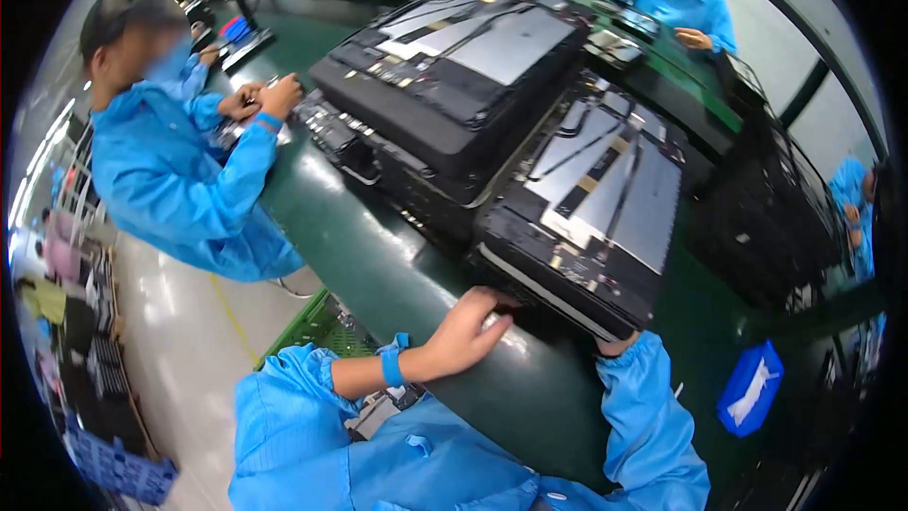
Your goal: The person takes tablet assemblies, peels adhesive backing strips, presses ribbon cables into place inside each tablet by hand, and stacks the completed assemblies.
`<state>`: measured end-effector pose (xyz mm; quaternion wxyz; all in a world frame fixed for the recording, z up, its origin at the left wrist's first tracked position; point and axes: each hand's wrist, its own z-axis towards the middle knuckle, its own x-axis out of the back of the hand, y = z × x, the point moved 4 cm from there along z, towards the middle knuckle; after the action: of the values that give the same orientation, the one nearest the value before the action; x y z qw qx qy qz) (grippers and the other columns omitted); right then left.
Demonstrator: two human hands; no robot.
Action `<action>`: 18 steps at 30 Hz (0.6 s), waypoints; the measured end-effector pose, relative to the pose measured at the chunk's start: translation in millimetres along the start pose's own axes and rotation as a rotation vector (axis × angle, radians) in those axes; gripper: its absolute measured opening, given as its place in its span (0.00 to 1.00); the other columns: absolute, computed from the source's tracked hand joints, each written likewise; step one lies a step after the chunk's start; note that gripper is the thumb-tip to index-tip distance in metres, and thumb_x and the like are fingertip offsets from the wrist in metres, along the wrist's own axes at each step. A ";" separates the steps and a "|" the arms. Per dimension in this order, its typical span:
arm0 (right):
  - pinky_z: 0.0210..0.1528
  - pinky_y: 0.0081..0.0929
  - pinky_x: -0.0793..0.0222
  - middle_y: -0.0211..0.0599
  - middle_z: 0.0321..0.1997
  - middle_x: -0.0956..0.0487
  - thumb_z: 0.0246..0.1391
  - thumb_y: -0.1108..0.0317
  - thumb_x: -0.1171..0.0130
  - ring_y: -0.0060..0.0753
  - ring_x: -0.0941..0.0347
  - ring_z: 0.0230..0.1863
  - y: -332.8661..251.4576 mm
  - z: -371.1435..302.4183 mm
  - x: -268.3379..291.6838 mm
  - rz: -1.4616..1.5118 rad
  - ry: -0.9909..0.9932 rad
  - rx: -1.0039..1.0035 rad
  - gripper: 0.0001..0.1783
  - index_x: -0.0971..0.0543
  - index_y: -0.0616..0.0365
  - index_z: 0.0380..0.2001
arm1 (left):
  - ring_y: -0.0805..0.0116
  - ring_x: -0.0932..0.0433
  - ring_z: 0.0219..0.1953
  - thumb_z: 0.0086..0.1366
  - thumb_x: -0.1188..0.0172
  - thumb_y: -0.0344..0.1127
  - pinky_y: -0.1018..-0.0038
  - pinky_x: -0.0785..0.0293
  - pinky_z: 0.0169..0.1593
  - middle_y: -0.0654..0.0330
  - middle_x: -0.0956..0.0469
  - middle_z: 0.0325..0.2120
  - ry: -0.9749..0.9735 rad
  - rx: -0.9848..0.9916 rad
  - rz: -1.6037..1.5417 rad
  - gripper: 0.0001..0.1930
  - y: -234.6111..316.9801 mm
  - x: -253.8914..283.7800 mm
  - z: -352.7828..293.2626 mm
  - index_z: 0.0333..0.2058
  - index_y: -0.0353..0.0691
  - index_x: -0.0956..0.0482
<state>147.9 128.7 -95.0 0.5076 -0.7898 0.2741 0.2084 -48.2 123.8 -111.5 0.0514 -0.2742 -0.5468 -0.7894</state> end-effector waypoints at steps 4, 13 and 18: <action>0.62 0.31 0.45 0.40 0.56 0.31 0.62 0.36 0.65 0.39 0.36 0.54 9.4 5.6 -6.6 0.002 -0.131 -0.096 0.39 0.37 0.59 0.61 | 0.51 0.29 0.45 0.60 0.44 0.31 0.62 0.33 0.51 0.50 0.26 0.39 0.051 0.030 -0.012 0.11 0.2 9.8 -0.2 0.41 0.37 0.23; 0.64 0.32 0.47 0.41 0.59 0.33 0.63 0.37 0.66 0.39 0.37 0.56 22.6 46.7 -63.7 0.249 -0.098 -0.131 0.40 0.40 0.60 0.62 | 0.52 0.29 0.45 0.60 0.45 0.30 0.64 0.34 0.51 0.49 0.24 0.40 -0.082 0.090 -0.030 0.10 -0.3 11.5 9.0 0.40 0.36 0.21; 0.69 0.33 0.57 0.42 0.68 0.44 0.63 0.37 0.66 0.40 0.48 0.67 51.0 124.2 -57.0 0.456 0.001 0.227 0.42 0.47 0.61 0.66 | 0.51 0.28 0.45 0.58 0.42 0.29 0.63 0.34 0.50 0.49 0.23 0.39 -0.280 0.112 0.157 0.10 36.7 -5.4 10.3 0.38 0.35 0.21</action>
<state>65.2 238.0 -144.8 0.5328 -0.6454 0.4672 0.2849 -25.7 117.3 -80.9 0.0512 -0.4201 -0.5686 -0.7054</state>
